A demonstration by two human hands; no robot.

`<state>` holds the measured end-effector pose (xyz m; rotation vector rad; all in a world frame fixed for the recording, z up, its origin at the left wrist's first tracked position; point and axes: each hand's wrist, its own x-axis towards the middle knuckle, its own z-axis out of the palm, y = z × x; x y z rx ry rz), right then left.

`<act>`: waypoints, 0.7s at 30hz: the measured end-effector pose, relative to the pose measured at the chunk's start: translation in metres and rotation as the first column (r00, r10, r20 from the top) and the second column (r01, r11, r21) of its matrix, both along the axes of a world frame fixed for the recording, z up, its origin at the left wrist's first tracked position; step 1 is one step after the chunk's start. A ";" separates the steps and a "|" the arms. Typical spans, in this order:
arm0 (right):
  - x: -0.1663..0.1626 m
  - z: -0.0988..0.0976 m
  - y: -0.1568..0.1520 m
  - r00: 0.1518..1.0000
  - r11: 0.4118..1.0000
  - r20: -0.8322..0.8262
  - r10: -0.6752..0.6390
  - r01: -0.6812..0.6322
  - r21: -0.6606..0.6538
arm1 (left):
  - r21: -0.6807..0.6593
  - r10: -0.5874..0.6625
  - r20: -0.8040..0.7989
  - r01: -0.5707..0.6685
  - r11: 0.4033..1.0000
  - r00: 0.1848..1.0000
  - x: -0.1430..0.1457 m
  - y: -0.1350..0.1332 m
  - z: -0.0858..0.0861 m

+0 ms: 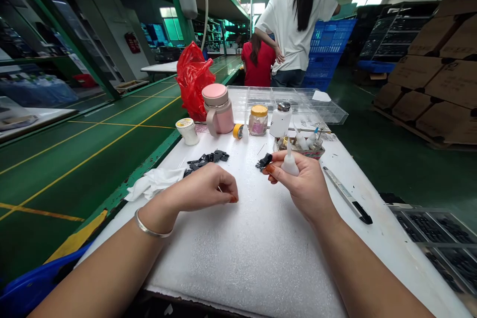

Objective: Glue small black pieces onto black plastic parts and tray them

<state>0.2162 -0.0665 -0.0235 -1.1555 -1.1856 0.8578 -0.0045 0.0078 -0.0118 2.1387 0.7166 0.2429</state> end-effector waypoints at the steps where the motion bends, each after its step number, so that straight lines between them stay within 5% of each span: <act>1: -0.001 0.000 0.000 1.000 1.000 0.002 0.007 -0.007 0.002 | -0.145 0.018 0.071 -0.008 0.989 0.997 0.001 0.000 0.002; 4: -0.004 0.001 -0.002 0.999 0.999 -0.003 0.039 -0.039 0.024 | -0.497 0.145 0.293 0.022 0.867 0.945 0.003 0.000 0.005; 7: -0.008 0.002 -0.005 0.996 0.995 -0.005 0.085 -0.085 0.044 | -0.650 0.281 0.382 0.040 0.759 0.880 0.005 0.002 0.003; 12: -0.014 0.005 -0.011 0.991 0.990 0.020 0.131 -0.132 0.055 | -0.764 0.376 0.432 0.111 0.635 0.820 0.010 0.002 -0.004; 21: -0.022 0.009 -0.017 0.987 0.986 0.068 0.147 -0.151 0.068 | -0.833 0.483 0.451 0.159 0.531 0.751 0.016 -0.001 -0.008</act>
